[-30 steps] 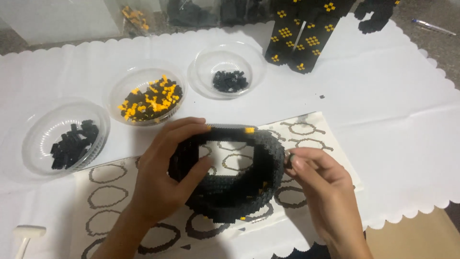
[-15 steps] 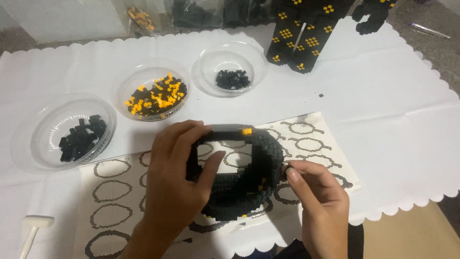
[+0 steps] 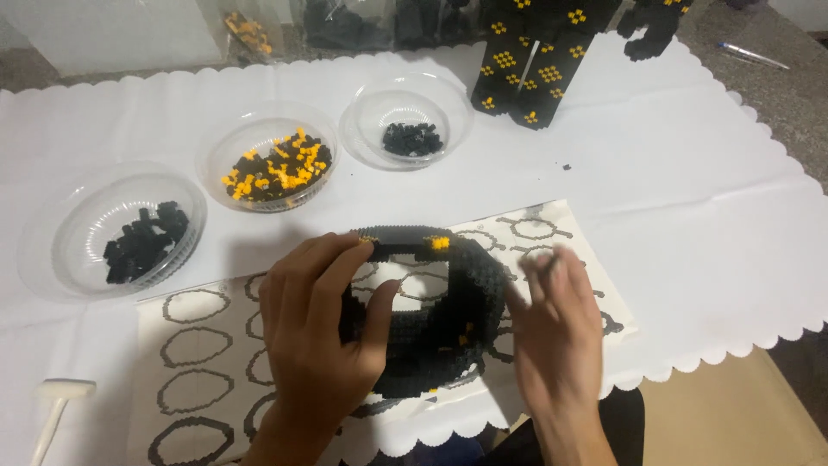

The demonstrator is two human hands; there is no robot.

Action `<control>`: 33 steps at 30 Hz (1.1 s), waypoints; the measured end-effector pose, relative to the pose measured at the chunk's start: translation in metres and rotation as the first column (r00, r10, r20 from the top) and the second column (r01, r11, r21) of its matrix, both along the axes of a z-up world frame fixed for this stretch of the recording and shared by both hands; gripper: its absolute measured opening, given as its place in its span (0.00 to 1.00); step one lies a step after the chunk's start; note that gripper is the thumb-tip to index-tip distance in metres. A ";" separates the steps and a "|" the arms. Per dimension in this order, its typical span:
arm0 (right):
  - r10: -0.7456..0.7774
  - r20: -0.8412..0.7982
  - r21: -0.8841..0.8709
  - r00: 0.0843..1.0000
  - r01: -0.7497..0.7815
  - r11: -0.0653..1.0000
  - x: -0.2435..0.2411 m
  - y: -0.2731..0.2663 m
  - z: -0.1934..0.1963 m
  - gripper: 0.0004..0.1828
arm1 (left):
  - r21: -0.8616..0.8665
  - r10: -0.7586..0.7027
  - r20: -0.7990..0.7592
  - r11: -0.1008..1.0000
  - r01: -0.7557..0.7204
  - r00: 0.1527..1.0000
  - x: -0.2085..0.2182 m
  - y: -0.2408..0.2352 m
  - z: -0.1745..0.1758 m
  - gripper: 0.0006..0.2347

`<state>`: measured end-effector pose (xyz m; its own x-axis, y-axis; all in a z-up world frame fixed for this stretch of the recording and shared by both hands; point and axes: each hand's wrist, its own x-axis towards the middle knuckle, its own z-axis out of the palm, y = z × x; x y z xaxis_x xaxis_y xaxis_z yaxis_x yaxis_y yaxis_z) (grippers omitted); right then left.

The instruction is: Assembling a 3D model using small interlocking plastic blocks and a small plastic hammer tool

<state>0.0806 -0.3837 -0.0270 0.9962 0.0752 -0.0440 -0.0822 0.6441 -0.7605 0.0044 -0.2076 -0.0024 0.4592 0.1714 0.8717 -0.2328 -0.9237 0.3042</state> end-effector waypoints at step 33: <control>-0.034 0.028 -0.250 0.999 0.040 0.967 -0.009 -0.004 0.014 0.11 | -0.837 -0.597 -0.332 0.544 0.065 0.731 0.005 -0.051 0.004 0.07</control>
<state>0.0718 -0.3873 -0.0130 0.9991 0.0278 -0.0332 -0.0420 0.4350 -0.8994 0.0089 -0.2583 0.0017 0.9390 0.3334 0.0847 -0.0232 -0.1843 0.9826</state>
